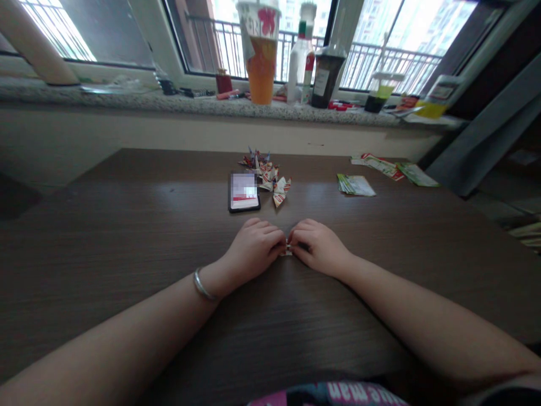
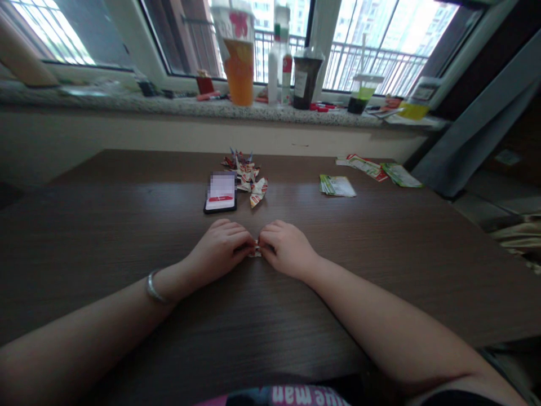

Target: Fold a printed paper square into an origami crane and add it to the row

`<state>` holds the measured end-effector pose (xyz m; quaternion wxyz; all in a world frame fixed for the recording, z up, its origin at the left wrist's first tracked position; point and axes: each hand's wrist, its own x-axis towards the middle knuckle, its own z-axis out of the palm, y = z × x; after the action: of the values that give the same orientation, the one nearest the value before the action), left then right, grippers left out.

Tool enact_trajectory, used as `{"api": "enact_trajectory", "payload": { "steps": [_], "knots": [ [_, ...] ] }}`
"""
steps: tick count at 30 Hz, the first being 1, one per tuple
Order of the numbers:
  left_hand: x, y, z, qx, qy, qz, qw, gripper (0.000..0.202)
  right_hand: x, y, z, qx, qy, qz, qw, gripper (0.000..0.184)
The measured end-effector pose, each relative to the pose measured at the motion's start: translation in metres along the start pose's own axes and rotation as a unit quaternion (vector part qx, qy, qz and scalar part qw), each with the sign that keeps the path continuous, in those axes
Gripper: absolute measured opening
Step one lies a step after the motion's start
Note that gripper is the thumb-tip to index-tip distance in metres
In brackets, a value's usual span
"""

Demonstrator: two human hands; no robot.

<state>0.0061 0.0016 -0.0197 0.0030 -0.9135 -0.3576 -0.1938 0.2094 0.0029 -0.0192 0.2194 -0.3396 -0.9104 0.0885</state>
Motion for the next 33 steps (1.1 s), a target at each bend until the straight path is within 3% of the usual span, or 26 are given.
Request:
{"api": "enact_trajectory", "payload": {
  "steps": [4,8,12,15,19,25,33],
  "knots": [
    [-0.001,-0.003,0.002,-0.017,0.004,-0.004,1.0,0.011,0.0,0.001,0.0,0.0,0.006,0.023,1.0,0.007],
    [-0.003,-0.005,0.003,-0.048,0.042,-0.022,0.998,0.016,-0.002,0.005,0.003,0.022,0.036,0.069,0.997,0.004],
    [-0.004,-0.004,0.0,-0.068,0.038,0.019,0.997,0.029,-0.002,0.009,0.003,0.074,0.059,0.137,0.986,0.01],
    [-0.005,-0.004,-0.001,-0.08,0.042,0.042,0.995,0.023,-0.001,0.01,0.003,0.143,0.062,0.181,0.971,0.011],
    [-0.006,-0.006,0.001,-0.123,0.05,0.019,0.991,0.014,-0.001,0.012,0.005,0.222,0.049,0.216,0.95,0.012],
    [-0.005,-0.009,0.004,-0.155,0.03,-0.032,0.987,0.01,-0.001,0.014,0.007,0.257,0.014,0.204,0.945,0.008],
    [-0.004,-0.011,0.007,-0.108,0.023,-0.058,0.992,0.013,-0.001,0.008,0.002,0.15,0.041,0.101,0.983,0.009]
  ]
}}
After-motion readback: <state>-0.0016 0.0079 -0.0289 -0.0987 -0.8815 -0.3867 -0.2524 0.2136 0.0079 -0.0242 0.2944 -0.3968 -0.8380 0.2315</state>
